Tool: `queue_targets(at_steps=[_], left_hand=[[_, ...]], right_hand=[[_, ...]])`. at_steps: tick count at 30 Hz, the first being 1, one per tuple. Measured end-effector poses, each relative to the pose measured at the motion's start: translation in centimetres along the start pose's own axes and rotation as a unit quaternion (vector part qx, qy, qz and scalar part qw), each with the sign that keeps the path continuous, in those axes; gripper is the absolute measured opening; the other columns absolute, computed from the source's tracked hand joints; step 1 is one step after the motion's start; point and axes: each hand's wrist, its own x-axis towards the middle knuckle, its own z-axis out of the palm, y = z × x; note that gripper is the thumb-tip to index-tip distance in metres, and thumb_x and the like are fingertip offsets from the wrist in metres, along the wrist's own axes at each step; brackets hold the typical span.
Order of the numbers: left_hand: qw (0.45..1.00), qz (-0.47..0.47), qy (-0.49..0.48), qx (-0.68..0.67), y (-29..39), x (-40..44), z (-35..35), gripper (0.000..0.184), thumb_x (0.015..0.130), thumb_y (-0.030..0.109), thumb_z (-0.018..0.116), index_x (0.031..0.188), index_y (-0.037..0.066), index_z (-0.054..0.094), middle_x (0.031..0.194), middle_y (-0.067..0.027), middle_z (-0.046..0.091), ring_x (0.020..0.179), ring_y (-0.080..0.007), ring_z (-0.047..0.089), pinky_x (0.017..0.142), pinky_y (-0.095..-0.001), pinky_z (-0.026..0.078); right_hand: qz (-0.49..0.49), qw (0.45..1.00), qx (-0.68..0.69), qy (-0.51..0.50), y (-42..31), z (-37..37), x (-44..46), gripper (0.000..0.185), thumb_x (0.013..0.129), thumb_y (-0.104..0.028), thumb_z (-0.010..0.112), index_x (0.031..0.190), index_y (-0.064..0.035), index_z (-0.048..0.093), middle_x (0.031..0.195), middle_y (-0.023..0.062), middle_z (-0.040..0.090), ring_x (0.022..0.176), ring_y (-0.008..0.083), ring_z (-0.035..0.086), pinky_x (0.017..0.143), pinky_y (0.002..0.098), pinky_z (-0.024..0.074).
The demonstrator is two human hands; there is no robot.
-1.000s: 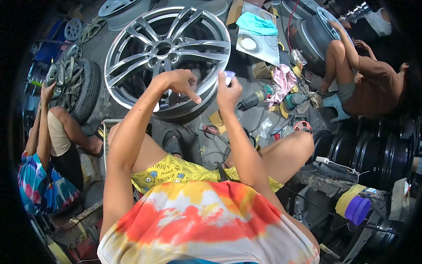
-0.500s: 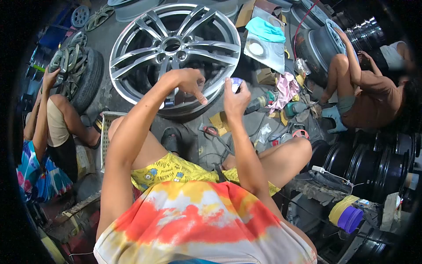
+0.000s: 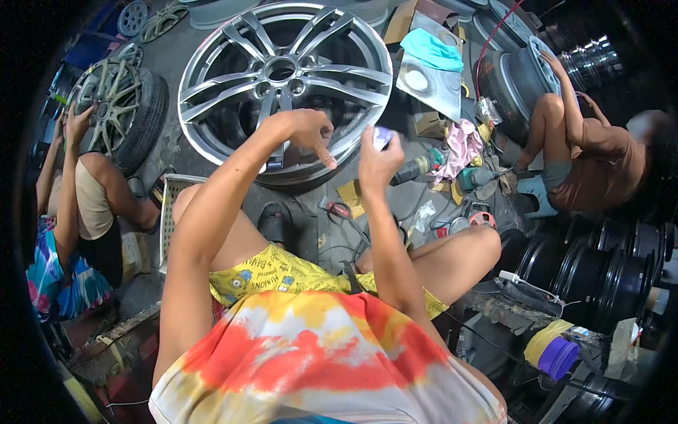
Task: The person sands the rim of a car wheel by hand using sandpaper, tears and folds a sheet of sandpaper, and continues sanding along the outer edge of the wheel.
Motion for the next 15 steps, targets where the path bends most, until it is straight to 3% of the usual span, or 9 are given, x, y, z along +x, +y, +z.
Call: queue_targets(at_steps=[1,4,5,8,12,13,15], left_hand=[[1.0,-0.003,-0.003,0.004,0.2,-0.1,0.0,0.073,0.058,0.06,0.094,0.097,0.001,0.075,0.085,-0.0131,0.075,0.08,-0.0286,0.072,0.07,-0.0421,0.055],[1.0,-0.016,-0.005,0.005,0.0,0.2,0.3,0.074,0.058,0.06,0.094,0.098,0.0,0.075,0.087,-0.0148,0.076,0.082,-0.0304,0.073,0.071,-0.0424,0.055],[1.0,-0.015,-0.01,-0.001,0.0,0.2,0.4,0.074,0.058,0.06,0.094,0.097,0.0,0.075,0.087,-0.0147,0.076,0.083,-0.0304,0.073,0.071,-0.0425,0.055],[1.0,-0.002,0.003,0.001,0.0,-0.1,0.3,0.074,0.057,0.061,0.094,0.096,0.001,0.075,0.087,-0.0144,0.076,0.083,-0.0302,0.073,0.072,-0.0428,0.055],[1.0,-0.014,-0.012,0.017,-0.4,1.0,0.6,0.074,0.056,0.062,0.094,0.092,0.001,0.074,0.085,-0.0129,0.075,0.082,-0.0304,0.073,0.071,-0.0434,0.055],[1.0,-0.013,-0.018,0.021,-0.3,1.1,0.8,0.074,0.056,0.062,0.094,0.092,0.001,0.074,0.085,-0.0129,0.075,0.082,-0.0304,0.073,0.071,-0.0434,0.055],[1.0,-0.003,0.009,0.012,-0.4,0.6,0.6,0.072,0.056,0.062,0.094,0.09,0.002,0.074,0.082,-0.0122,0.075,0.08,-0.0302,0.072,0.071,-0.0436,0.054]], right_hand=[[0.037,0.998,0.053,-0.021,-0.2,-0.2,-0.8,0.032,0.09,-0.022,0.077,0.074,0.0006,0.062,0.063,0.0056,0.063,0.059,0.0108,0.052,0.057,0.0368,0.044],[0.041,0.998,0.037,-0.018,-0.6,-0.3,0.9,0.032,0.09,-0.023,0.077,0.075,0.001,0.061,0.064,0.0064,0.063,0.061,0.0108,0.052,0.058,0.0369,0.0444],[0.095,0.992,0.085,-0.012,0.4,0.4,1.6,0.031,0.09,-0.023,0.077,0.076,0.001,0.062,0.065,0.0065,0.064,0.062,0.0119,0.054,0.058,0.0374,0.0448],[0.045,0.999,0.002,0.001,0.6,0.3,0.5,0.03,0.091,-0.022,0.077,0.077,0.0004,0.063,0.066,0.0054,0.064,0.062,0.0126,0.054,0.059,0.0373,0.045],[0.145,0.978,0.139,-0.061,-1.0,-0.5,-4.6,0.032,0.091,-0.025,0.079,0.079,-0.0002,0.064,0.067,0.0053,0.064,0.063,0.0124,0.055,0.061,0.0364,0.0461],[0.131,0.987,0.072,-0.065,-1.2,-0.8,-4.3,0.033,0.091,-0.027,0.079,0.079,0.0001,0.064,0.068,0.0057,0.064,0.063,0.013,0.054,0.062,0.0365,0.0458],[0.11,0.991,0.069,-0.031,-0.5,-0.3,-2.2,0.034,0.091,-0.028,0.078,0.079,0.0006,0.064,0.067,0.0061,0.064,0.062,0.0133,0.053,0.061,0.0371,0.0455]])
